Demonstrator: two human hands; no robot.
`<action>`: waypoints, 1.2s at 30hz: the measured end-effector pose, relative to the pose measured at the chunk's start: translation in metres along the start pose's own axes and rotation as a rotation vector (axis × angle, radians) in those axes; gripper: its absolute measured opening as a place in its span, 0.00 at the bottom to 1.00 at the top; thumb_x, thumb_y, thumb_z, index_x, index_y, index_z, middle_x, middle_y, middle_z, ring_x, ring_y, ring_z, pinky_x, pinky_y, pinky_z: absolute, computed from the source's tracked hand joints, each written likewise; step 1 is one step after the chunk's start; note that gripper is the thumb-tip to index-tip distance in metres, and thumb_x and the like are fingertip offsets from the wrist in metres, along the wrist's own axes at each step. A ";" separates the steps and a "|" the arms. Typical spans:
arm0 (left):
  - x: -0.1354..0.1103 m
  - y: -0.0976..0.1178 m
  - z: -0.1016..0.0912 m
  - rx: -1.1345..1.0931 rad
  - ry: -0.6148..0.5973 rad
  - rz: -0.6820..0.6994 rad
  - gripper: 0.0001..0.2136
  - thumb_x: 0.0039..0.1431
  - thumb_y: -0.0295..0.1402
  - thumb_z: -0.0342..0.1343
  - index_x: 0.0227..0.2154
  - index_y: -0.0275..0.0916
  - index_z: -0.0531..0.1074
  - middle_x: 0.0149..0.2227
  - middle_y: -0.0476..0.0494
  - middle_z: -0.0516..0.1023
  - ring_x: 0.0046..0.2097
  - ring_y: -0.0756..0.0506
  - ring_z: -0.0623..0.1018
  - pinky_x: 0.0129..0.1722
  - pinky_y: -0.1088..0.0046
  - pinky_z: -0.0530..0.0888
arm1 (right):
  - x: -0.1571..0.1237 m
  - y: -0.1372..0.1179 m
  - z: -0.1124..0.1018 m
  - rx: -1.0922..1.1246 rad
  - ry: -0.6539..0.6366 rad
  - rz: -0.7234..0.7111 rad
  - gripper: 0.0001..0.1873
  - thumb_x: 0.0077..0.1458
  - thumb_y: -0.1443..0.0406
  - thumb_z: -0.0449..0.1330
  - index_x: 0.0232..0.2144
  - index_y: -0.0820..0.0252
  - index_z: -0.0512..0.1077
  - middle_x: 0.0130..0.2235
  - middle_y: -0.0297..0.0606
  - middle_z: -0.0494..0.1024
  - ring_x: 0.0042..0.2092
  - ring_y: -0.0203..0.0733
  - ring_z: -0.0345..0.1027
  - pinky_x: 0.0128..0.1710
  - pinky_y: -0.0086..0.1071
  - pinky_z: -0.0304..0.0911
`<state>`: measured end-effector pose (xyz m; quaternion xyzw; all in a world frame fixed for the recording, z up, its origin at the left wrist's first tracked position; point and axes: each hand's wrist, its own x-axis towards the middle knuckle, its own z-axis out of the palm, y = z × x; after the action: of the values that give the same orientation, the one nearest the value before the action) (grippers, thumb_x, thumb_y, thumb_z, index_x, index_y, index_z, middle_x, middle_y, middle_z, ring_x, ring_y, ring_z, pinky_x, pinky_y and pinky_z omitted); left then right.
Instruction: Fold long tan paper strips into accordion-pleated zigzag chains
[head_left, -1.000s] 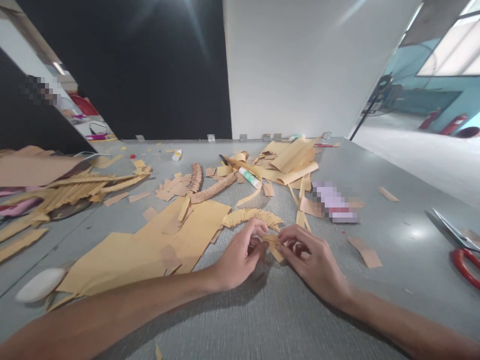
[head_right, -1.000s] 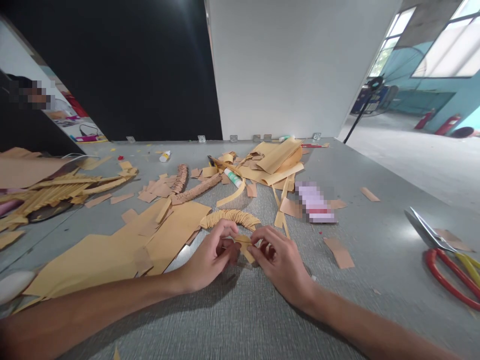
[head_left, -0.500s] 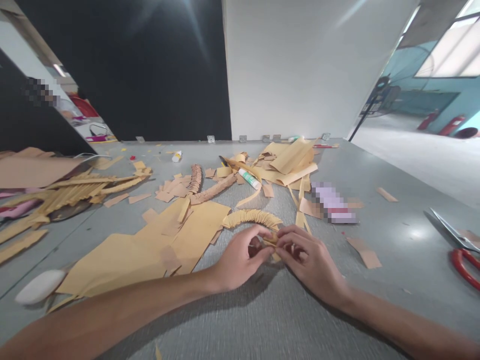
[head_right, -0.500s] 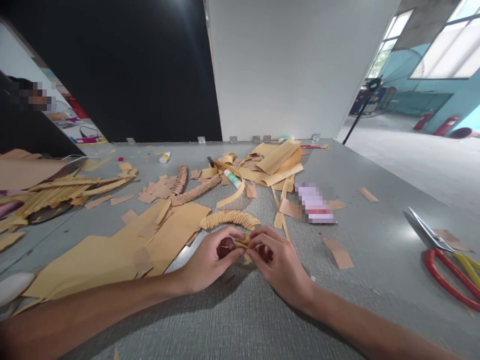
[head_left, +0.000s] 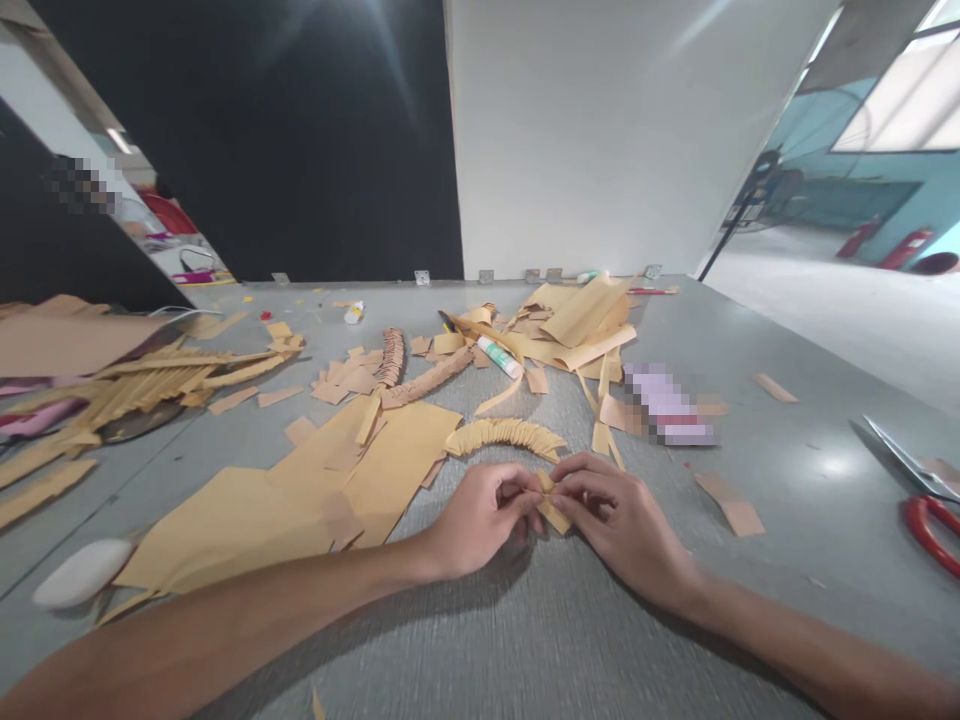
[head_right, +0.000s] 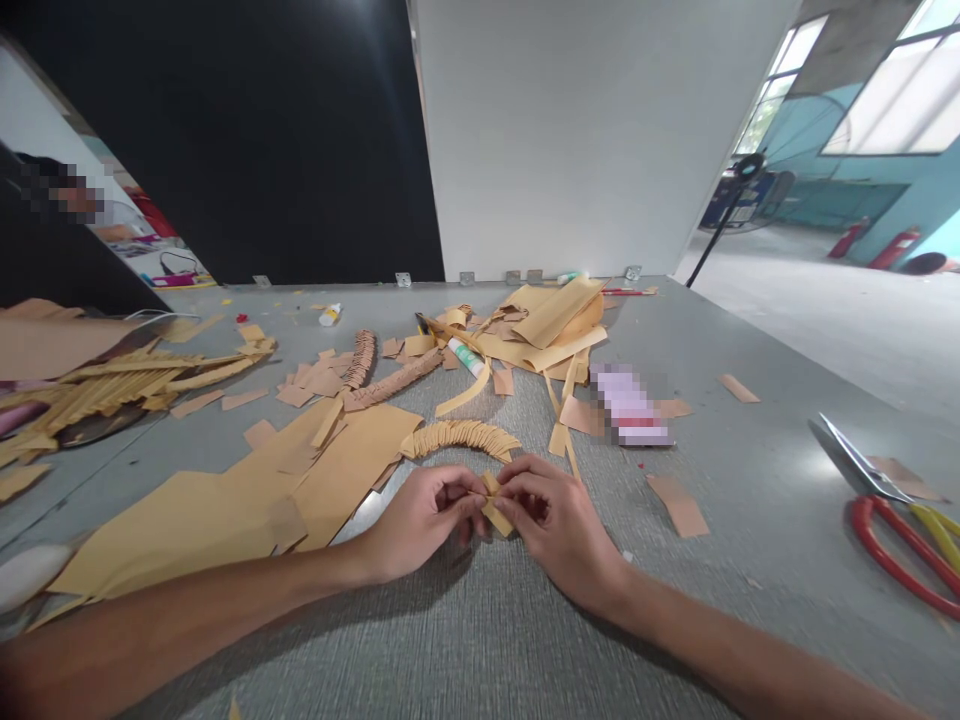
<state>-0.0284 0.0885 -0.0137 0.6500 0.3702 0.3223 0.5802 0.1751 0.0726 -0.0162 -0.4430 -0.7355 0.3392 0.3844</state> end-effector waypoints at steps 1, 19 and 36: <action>0.000 0.000 0.000 -0.015 -0.001 -0.006 0.15 0.67 0.43 0.55 0.34 0.35 0.74 0.29 0.41 0.79 0.29 0.47 0.76 0.28 0.72 0.73 | 0.000 0.000 0.000 -0.001 -0.001 0.001 0.11 0.65 0.63 0.59 0.32 0.57 0.78 0.44 0.41 0.76 0.42 0.42 0.74 0.36 0.31 0.73; 0.002 0.003 -0.003 0.041 -0.066 -0.062 0.14 0.67 0.42 0.54 0.35 0.35 0.73 0.26 0.43 0.79 0.24 0.50 0.72 0.24 0.76 0.68 | 0.000 -0.004 -0.002 -0.074 -0.017 -0.035 0.13 0.66 0.65 0.56 0.29 0.57 0.74 0.41 0.38 0.76 0.38 0.40 0.71 0.32 0.31 0.65; 0.003 -0.003 -0.003 0.031 -0.082 -0.049 0.14 0.66 0.41 0.55 0.33 0.34 0.75 0.27 0.42 0.80 0.22 0.52 0.71 0.22 0.78 0.67 | 0.000 -0.001 0.000 -0.160 0.018 -0.157 0.09 0.66 0.69 0.56 0.33 0.57 0.74 0.40 0.36 0.75 0.39 0.38 0.71 0.37 0.30 0.65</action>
<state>-0.0295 0.0932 -0.0159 0.6622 0.3670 0.2753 0.5924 0.1751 0.0729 -0.0154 -0.4163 -0.7891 0.2441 0.3800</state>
